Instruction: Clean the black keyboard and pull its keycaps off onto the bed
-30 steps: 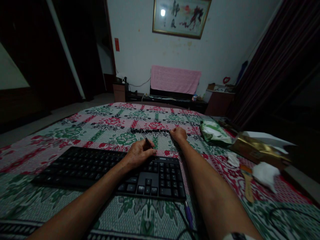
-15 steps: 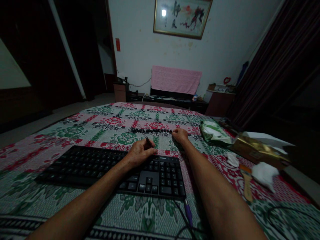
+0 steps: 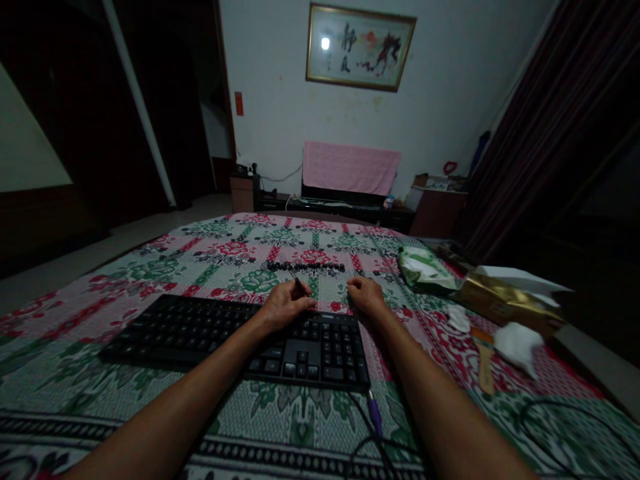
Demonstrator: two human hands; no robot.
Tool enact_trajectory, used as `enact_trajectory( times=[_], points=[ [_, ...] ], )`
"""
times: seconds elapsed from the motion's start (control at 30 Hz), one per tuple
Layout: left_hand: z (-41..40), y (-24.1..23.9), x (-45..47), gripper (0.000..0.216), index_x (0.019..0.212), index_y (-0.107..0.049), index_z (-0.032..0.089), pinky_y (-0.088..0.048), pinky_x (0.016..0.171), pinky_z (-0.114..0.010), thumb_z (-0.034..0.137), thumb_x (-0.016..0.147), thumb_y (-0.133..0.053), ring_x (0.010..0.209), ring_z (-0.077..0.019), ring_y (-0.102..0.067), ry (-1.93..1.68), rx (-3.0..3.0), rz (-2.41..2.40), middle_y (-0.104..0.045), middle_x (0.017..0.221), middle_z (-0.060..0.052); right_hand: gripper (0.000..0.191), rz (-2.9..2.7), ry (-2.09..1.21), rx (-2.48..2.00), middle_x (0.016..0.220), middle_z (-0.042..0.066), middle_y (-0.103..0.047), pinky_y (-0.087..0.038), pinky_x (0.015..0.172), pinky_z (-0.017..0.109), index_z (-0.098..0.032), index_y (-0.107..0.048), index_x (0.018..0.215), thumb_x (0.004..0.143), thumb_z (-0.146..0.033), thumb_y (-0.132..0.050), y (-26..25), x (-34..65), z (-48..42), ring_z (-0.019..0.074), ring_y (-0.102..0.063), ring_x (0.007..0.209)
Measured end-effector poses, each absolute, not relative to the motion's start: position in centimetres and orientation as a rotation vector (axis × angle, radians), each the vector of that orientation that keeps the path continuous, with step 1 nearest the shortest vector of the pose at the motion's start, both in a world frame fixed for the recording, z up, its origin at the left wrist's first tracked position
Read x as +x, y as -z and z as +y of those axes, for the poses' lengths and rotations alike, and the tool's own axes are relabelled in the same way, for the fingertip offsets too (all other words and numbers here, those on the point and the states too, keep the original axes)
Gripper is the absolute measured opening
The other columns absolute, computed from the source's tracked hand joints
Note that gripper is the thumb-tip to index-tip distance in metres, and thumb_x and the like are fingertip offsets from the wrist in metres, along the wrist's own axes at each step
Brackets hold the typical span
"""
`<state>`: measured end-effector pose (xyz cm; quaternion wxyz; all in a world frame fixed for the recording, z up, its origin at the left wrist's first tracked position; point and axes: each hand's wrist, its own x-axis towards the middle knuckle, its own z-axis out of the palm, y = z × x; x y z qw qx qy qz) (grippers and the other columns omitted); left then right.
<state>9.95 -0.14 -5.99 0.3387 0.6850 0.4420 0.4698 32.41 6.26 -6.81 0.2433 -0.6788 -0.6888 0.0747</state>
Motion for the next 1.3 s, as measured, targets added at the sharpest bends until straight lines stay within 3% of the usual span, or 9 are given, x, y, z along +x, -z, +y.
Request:
enact_trajectory(
  times=[0.2,0.4,0.63,0.87,1.3],
  points=[
    [0.2,4.5,8.6,0.019,0.08,-0.057,0.015,-0.045,0.061,-0.023,0.024,0.064,-0.062,0.064,-0.0119,-0.057,-1.199,1.71,1.142,-0.061,0.069,0.0,0.024,-1.896,-0.299,-1.841,0.083,0.001,-0.07,-0.044,0.07,0.022,-0.02,-0.069,0.091,0.075,-0.025,-0.051,6.3,31.2,6.1,0.0151,-0.063,0.077],
    [0.4,2.3,4.8,0.019,0.086,-0.06,0.016,-0.042,0.056,-0.022,0.022,0.069,-0.056,0.058,-0.0132,-0.056,-0.938,1.861,1.654,-0.061,0.063,-0.001,0.022,-1.89,-0.389,-1.792,0.081,0.001,-0.07,-0.044,0.066,0.021,-0.02,-0.069,0.088,0.075,-0.024,-0.053,6.1,29.5,6.1,0.0137,-0.062,0.073],
    [1.0,2.6,2.3,0.025,0.093,-0.061,0.017,-0.041,0.058,-0.022,0.026,0.072,-0.053,0.063,-0.0147,-0.058,-0.879,1.878,1.857,-0.064,0.07,-0.004,0.024,-1.925,-0.478,-1.721,0.064,0.0,-0.066,-0.045,0.059,0.021,-0.018,-0.069,0.09,0.076,-0.025,-0.05,6.1,28.4,5.9,0.0126,-0.06,0.059],
    [1.2,3.6,2.2,0.023,0.089,-0.062,0.017,-0.04,0.056,-0.022,0.026,0.069,-0.054,0.061,-0.0146,-0.057,-0.833,1.856,1.839,-0.062,0.067,-0.002,0.026,-2.142,-0.607,-1.47,0.085,-0.001,-0.07,-0.045,0.076,0.02,-0.019,-0.07,0.084,0.073,-0.011,-0.049,4.4,23.6,8.6,0.0116,-0.062,0.08],
    [1.0,3.5,2.3,0.018,0.083,-0.063,0.017,-0.041,0.058,-0.022,0.022,0.067,-0.057,0.057,-0.0135,-0.054,-0.901,1.788,1.795,-0.058,0.058,0.001,0.03,-2.194,-0.645,-1.284,0.081,-0.001,-0.069,-0.044,0.078,0.018,-0.018,-0.068,0.078,0.07,-0.006,-0.041,5.9,19.3,12.9,0.0106,-0.06,0.079]
  ],
)
